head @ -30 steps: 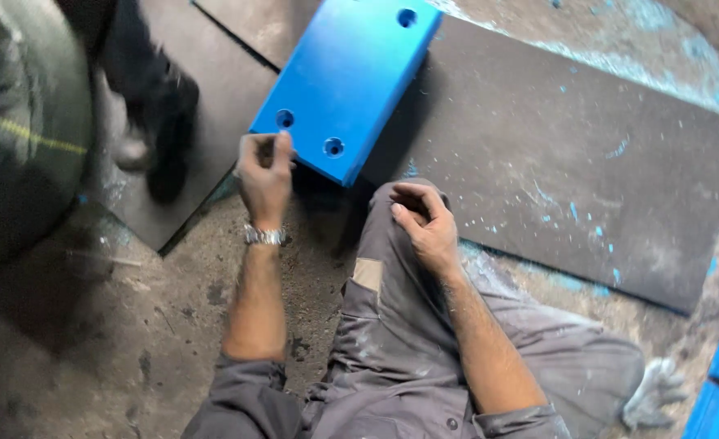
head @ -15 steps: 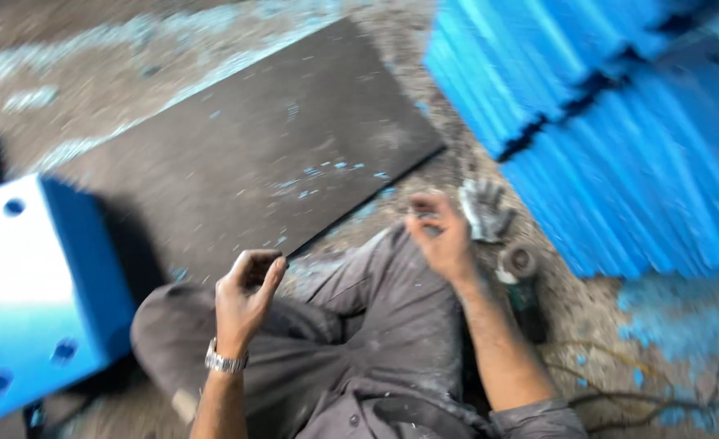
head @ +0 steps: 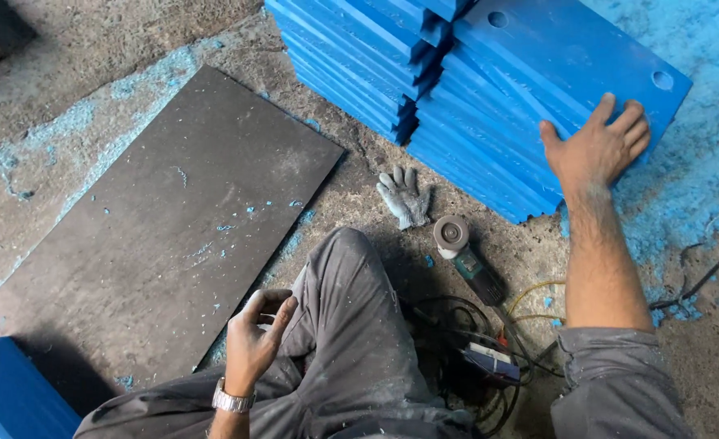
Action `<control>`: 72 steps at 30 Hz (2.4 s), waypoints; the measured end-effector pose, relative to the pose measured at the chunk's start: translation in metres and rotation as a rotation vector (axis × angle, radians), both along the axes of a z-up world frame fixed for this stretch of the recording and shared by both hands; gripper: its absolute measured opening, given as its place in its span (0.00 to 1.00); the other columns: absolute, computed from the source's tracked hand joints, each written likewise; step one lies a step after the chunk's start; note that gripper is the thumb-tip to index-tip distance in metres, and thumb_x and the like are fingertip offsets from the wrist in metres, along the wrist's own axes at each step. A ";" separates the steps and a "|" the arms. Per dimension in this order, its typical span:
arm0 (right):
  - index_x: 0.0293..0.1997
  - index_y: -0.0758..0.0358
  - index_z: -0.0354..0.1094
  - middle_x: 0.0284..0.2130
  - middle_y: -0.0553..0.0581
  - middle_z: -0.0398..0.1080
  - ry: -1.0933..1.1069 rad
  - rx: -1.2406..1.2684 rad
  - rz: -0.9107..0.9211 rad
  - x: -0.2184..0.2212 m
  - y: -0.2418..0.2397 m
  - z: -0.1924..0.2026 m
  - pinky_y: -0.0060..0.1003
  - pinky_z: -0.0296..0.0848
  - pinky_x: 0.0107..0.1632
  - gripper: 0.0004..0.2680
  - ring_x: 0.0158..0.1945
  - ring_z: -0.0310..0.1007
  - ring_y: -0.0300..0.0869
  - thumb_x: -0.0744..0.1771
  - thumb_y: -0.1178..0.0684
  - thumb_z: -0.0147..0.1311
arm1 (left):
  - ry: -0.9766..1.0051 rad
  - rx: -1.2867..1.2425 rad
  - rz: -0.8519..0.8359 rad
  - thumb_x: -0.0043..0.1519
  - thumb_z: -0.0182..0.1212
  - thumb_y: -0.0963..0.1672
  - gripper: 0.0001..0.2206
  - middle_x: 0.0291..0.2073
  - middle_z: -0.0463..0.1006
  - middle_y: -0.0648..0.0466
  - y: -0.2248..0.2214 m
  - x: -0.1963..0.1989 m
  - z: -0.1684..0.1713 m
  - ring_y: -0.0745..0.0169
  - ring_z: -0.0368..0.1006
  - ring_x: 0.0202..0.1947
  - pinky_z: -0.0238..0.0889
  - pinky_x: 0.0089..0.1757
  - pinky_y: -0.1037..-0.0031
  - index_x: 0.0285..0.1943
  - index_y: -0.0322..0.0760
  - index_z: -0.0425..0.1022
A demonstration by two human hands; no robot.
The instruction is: Grinding edges and deburring holes of blue plastic blocks using an angle grinder and a manual deburring tool.
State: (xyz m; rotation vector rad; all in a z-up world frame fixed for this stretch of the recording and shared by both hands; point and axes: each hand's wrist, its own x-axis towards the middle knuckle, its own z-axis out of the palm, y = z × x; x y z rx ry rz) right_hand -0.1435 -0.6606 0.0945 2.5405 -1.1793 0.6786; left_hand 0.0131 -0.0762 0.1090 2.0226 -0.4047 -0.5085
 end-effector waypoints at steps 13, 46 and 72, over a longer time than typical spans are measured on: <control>0.73 0.72 0.58 0.54 0.76 0.54 0.004 0.171 0.028 -0.025 -0.022 0.007 0.73 0.41 0.62 0.46 0.60 0.49 0.65 0.59 0.18 0.65 | 0.027 0.005 -0.117 0.60 0.66 0.51 0.15 0.31 0.86 0.55 -0.023 0.000 0.003 0.71 0.81 0.31 0.73 0.35 0.75 0.45 0.36 0.82; 0.45 0.57 0.76 0.36 0.54 0.73 0.094 0.286 1.018 0.051 0.321 0.041 0.46 0.59 0.39 0.17 0.37 0.70 0.47 0.57 0.45 0.70 | -1.033 0.340 -0.172 0.57 0.62 0.42 0.20 0.55 0.79 0.55 0.018 0.005 0.011 0.60 0.74 0.55 0.61 0.53 0.61 0.61 0.41 0.77; 0.56 0.65 0.68 0.52 0.61 0.64 -0.217 0.630 0.912 0.080 0.380 -0.064 0.47 0.70 0.62 0.14 0.59 0.67 0.53 0.67 0.55 0.66 | -0.825 0.633 0.218 0.53 0.72 0.47 0.17 0.39 0.75 0.53 0.116 0.093 -0.101 0.52 0.72 0.44 0.58 0.44 0.59 0.46 0.41 0.73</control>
